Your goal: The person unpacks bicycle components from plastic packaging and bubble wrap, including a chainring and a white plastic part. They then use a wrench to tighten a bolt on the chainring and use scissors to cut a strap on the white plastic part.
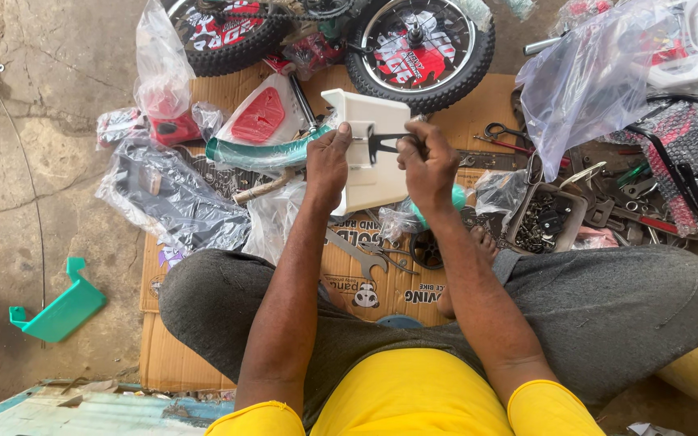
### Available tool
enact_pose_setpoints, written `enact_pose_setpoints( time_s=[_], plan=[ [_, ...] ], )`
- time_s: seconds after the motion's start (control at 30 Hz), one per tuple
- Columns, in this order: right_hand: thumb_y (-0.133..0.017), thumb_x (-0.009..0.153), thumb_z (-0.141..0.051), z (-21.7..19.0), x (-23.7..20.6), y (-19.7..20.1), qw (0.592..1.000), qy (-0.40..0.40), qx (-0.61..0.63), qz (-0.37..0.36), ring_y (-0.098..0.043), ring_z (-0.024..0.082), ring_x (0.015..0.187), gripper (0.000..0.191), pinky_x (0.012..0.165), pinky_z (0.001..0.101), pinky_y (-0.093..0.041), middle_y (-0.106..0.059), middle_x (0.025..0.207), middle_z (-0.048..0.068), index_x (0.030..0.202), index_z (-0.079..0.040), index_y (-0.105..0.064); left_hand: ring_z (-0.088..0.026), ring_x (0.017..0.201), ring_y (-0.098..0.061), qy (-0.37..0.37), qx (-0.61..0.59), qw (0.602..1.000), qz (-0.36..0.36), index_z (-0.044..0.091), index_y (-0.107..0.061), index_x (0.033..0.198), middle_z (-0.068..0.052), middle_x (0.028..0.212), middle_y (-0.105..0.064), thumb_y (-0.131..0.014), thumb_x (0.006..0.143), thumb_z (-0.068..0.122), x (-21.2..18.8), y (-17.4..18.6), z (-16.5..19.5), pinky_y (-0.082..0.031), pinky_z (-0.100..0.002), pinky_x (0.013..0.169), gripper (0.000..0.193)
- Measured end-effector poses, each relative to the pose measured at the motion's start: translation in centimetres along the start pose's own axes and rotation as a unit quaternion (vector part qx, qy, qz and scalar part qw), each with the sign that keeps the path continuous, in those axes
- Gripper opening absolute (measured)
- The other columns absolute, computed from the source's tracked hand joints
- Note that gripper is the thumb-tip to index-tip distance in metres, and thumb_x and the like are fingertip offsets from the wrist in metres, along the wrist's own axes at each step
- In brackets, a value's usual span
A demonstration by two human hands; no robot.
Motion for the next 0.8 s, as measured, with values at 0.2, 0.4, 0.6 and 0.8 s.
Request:
enact_pose_setpoints(
  time_s=[0.2,0.4,0.6,0.8],
  plan=[
    [-0.071,0.095,0.001,-1.9,-0.2,-0.7,0.998,0.037,-0.048,-0.008,-0.071,0.01,0.063,0.012,0.05,0.0223,-0.059,-0.072,0.09,0.009,0.107,0.003,-0.071,-0.009,0.069,-0.059,-0.022,0.035,0.999,0.005,-0.002,-0.073,0.099,-0.005,0.078,-0.07,-0.056,0.105,0.036,-1.0,-0.7,0.4,-0.051,-0.027,0.062,0.043],
    [-0.071,0.095,0.003,-2.6,-0.7,-1.2,0.99,0.099,-0.101,0.015,-0.074,0.011,0.067,0.01,0.049,0.0222,-0.059,-0.07,0.092,0.011,0.104,0.005,-0.069,-0.006,0.066,-0.047,-0.052,0.04,0.998,0.02,-0.001,-0.072,0.091,0.001,0.072,-0.06,-0.056,0.108,0.038,-0.8,-0.7,-0.5,-0.042,-0.026,0.057,0.045],
    [-0.071,0.096,0.003,-2.2,-0.6,-1.3,0.993,0.087,-0.077,-0.02,-0.073,0.011,0.066,0.007,0.049,0.0221,-0.059,-0.069,0.09,0.009,0.101,0.005,-0.069,-0.005,0.063,-0.043,-0.049,0.018,0.998,0.038,-0.001,-0.071,0.089,0.003,0.068,-0.054,-0.057,0.107,0.037,-0.6,-0.3,-0.7,-0.038,-0.026,0.053,0.045],
    [-0.073,0.095,0.002,-2.0,-0.8,-1.4,0.996,0.065,-0.066,-0.007,-0.072,0.012,0.065,0.008,0.05,0.0225,-0.058,-0.069,0.09,0.009,0.102,0.003,-0.069,-0.004,0.065,-0.048,-0.065,0.02,0.997,0.029,0.0,-0.071,0.091,0.003,0.071,-0.06,-0.054,0.107,0.038,-1.0,-0.6,-0.2,-0.042,-0.025,0.056,0.044]
  ],
)
Point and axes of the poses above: each hand's wrist, its own x-axis towards the middle knuckle, its own y-axis out of the back of the hand, z = x × y, the point moved 7 cm from there along x, towards the middle knuckle
